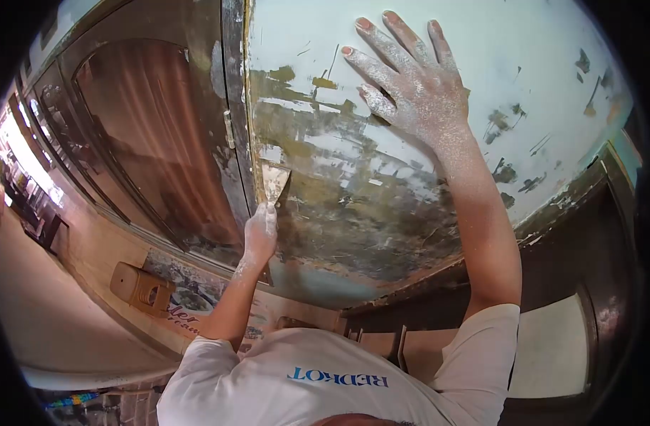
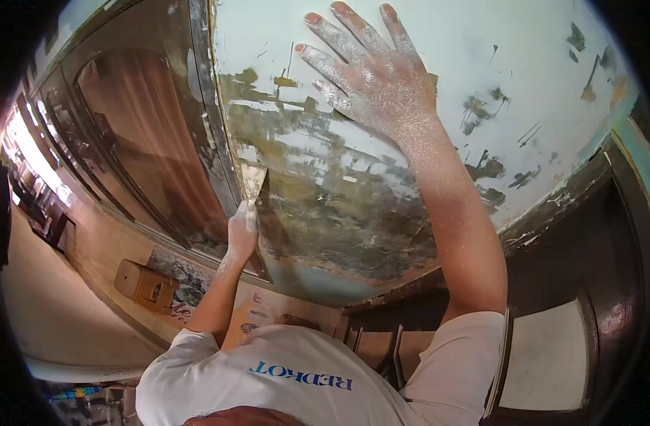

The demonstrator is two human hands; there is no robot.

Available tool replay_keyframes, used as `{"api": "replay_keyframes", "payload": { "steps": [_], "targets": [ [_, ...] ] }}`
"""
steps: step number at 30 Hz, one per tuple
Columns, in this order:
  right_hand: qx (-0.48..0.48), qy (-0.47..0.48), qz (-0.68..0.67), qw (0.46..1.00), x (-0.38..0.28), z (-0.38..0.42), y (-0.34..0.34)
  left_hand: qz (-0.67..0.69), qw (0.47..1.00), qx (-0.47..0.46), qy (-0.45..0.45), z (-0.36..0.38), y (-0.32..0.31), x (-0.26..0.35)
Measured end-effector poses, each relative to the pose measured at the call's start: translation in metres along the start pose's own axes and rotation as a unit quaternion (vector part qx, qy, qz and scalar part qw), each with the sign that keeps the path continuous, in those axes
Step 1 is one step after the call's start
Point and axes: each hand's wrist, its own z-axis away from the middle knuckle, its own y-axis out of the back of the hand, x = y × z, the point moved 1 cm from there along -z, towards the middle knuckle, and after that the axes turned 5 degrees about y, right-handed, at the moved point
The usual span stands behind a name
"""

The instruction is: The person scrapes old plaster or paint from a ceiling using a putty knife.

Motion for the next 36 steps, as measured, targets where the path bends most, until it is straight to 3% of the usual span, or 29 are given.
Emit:
{"api": "replay_keyframes", "payload": {
  "steps": [2, 6, 8, 10, 12, 13, 16, 18, 19, 22, 28, 31, 34, 35, 36],
  "targets": [
    [0.045, 0.010, -0.036, 0.998, 0.005, 0.004, -0.011, 0.112, 0.987, -0.060, 0.099, -0.008, 0.002, -0.009],
    [0.048, -0.005, -0.078, 0.996, 0.003, 0.006, -0.011, 0.241, 0.948, -0.130, 0.165, 0.000, -0.002, -0.009],
    [0.062, 0.000, -0.080, 0.995, 0.005, 0.005, -0.012, 0.312, 0.886, -0.203, 0.276, 0.010, -0.009, -0.021],
    [0.042, -0.002, -0.034, 0.999, -0.002, -0.001, 0.003, 0.312, 0.889, -0.226, 0.249, 0.007, -0.006, -0.018],
    [0.044, -0.002, -0.038, 0.998, -0.001, -0.001, 0.002, 0.264, 0.918, -0.192, 0.223, -0.004, -0.002, -0.012],
    [0.046, -0.001, -0.040, 0.998, 0.000, -0.001, 0.001, 0.199, 0.960, -0.151, 0.126, -0.013, 0.001, -0.008],
    [0.047, -0.001, -0.036, 0.998, 0.000, -0.001, 0.003, 0.269, 0.917, -0.176, 0.235, -0.006, 0.004, -0.003],
    [0.058, -0.002, -0.065, 0.996, 0.004, 0.004, -0.008, 0.268, 0.928, -0.160, 0.203, 0.000, 0.001, -0.006],
    [0.068, -0.001, -0.096, 0.993, 0.005, 0.006, -0.012, 0.268, 0.923, -0.149, 0.233, 0.000, 0.000, -0.003],
    [0.083, -0.003, -0.095, 0.992, 0.005, 0.006, -0.013, 0.235, 0.943, -0.148, 0.183, -0.013, -0.004, -0.003],
    [0.073, -0.001, -0.075, 0.995, 0.004, 0.003, -0.009, 0.287, 0.924, -0.128, 0.219, 0.002, -0.006, 0.004],
    [0.057, 0.003, -0.051, 0.997, 0.002, 0.002, 0.002, 0.245, 0.943, -0.139, 0.177, -0.015, -0.002, 0.000],
    [0.085, -0.006, -0.130, 0.988, 0.005, 0.006, -0.010, 0.267, 0.933, -0.131, 0.201, -0.010, 0.001, 0.009],
    [0.081, -0.004, -0.128, 0.988, 0.005, 0.007, -0.012, 0.256, 0.944, -0.126, 0.168, -0.005, -0.007, -0.009],
    [0.078, -0.003, -0.124, 0.989, 0.005, 0.007, -0.011, 0.267, 0.925, -0.147, 0.228, -0.002, 0.000, 0.004]
  ]
}}
